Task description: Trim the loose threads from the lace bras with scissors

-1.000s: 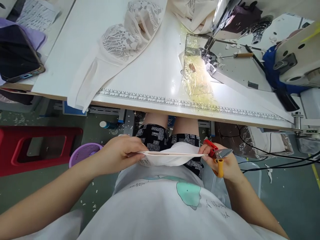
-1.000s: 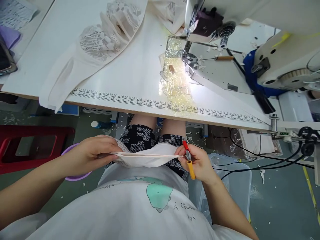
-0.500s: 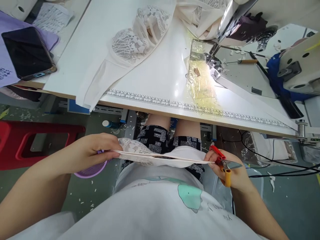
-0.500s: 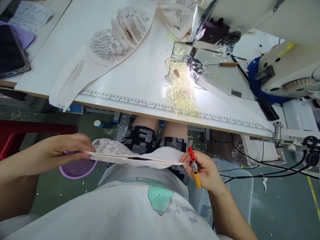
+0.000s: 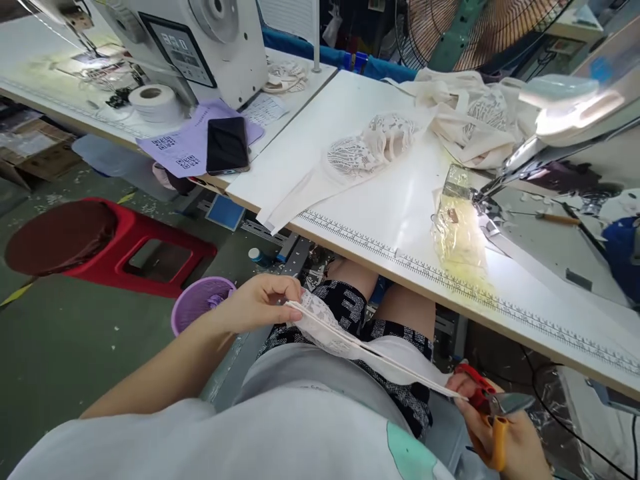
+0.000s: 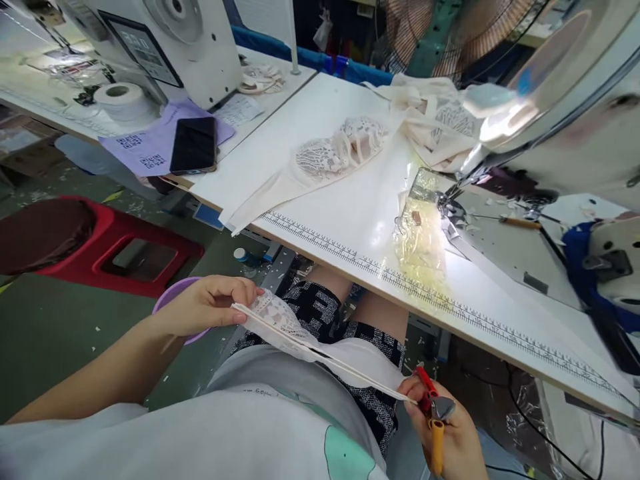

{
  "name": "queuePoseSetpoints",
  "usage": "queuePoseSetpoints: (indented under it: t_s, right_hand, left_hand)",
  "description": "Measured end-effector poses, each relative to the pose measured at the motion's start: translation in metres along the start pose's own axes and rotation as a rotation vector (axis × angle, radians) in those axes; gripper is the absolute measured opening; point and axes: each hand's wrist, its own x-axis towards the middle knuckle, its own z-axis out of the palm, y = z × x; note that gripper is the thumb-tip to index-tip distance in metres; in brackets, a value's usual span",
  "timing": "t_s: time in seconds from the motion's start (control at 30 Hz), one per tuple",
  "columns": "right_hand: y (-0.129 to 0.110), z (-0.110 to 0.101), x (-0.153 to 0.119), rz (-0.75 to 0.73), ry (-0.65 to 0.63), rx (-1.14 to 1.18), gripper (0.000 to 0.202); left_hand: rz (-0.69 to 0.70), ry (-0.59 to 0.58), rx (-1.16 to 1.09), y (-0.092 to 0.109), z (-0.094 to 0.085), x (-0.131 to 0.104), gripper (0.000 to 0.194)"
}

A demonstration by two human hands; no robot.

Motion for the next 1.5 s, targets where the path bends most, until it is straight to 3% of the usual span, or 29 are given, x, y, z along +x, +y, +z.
queuePoseSetpoints:
  t_s: [0.27, 0.57, 0.83, 1.23, 1.5]
  right_hand:
    - [-0.001, 0.002, 0.006, -0.028, -0.048, 0.029, 0.018]
    - [-0.012, 0.005, 0.009, -0.156, -0.022, 0.006, 0.013]
    - [0.003, -0.002, 0.003, -0.034, -0.045, 0.041, 0.012]
    - [0.009, -0.004, 0.003, -0.002, -0.094, 0.041, 0.017]
    - [0.011, -0.006, 0.003, 0.006, -0.090, 0.063, 0.012]
  left_hand:
    - [-0.148, 0.100, 0.002, 0.002, 0.003, -0.004, 0.025]
    - [-0.090, 0.113, 0.027, 0.006, 0.004, -0.008, 0.021]
    - [-0.091, 0.069, 0.075, 0.009, 0.003, -0.010, 0.025]
    - [-0.203, -0.011, 0.157, 0.006, 0.000, -0.013, 0.018]
    - [-0.091, 0.018, 0.209, 0.008, -0.001, -0.012, 0.016]
